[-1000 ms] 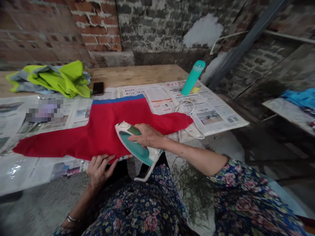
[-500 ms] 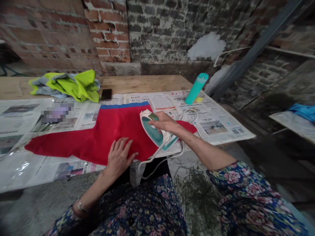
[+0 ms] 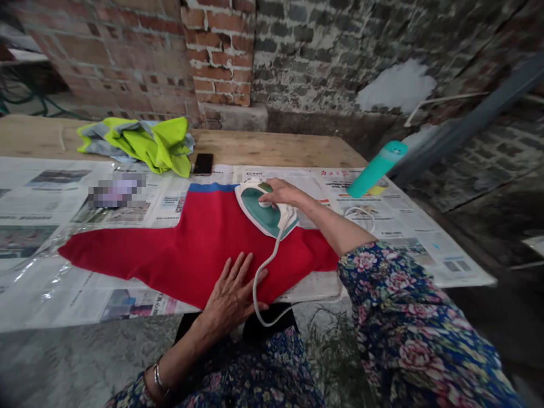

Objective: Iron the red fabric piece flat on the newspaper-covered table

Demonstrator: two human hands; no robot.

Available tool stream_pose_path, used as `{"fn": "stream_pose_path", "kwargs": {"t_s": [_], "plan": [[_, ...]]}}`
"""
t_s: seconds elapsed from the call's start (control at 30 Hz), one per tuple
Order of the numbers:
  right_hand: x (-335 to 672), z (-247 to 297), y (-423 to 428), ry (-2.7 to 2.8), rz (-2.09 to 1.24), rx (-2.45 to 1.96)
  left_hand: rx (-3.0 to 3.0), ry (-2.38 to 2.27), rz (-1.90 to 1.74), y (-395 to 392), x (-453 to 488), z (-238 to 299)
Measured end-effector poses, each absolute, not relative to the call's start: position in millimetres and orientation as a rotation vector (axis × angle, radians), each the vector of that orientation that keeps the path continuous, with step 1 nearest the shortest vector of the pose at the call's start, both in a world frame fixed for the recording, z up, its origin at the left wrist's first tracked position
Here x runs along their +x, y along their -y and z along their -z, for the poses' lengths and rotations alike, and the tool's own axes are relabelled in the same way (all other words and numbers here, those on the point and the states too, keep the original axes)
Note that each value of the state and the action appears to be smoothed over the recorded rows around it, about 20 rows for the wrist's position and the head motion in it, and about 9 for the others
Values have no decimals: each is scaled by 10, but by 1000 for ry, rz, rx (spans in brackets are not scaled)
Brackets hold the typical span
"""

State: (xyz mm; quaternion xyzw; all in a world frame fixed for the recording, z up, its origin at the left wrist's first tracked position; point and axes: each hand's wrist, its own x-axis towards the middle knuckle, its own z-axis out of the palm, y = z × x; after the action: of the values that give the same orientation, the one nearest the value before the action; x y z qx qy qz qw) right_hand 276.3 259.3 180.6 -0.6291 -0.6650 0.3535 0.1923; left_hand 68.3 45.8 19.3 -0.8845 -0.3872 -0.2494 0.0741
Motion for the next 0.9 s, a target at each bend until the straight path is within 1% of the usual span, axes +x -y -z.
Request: {"fn": "stream_pose_path", "kwargs": {"t_s": [0.1, 0.17, 0.37, 0.5, 0.63, 0.73, 0.9], "plan": [[2700, -1878, -2689, 2120, -824, -1902, -2631, 1190, 785, -433, 711, -190], [2659, -1880, -2665, 2179, -739, -1931, -2598, 1205, 808, -414, 729, -184], [2536, -1894, -2398, 2369, -536, -1771, -2574, 1246, 865, -383, 779, -147], [2326, -1988, -2256, 2514, -598, -1697, -2605, 1297, 830, -363, 808, -122], [2055, -1989, -2285, 2454, -611, -1804, -2605, 1312, 785, -331, 836, -110], [1892, -1943, -2454, 2411, -585, -1837, -2587, 1321, 740, -314, 855, -120], [1710, -1915, -2888, 2496, -437, -1682, -2558, 1337, 787, -306, 862, -152]]}}
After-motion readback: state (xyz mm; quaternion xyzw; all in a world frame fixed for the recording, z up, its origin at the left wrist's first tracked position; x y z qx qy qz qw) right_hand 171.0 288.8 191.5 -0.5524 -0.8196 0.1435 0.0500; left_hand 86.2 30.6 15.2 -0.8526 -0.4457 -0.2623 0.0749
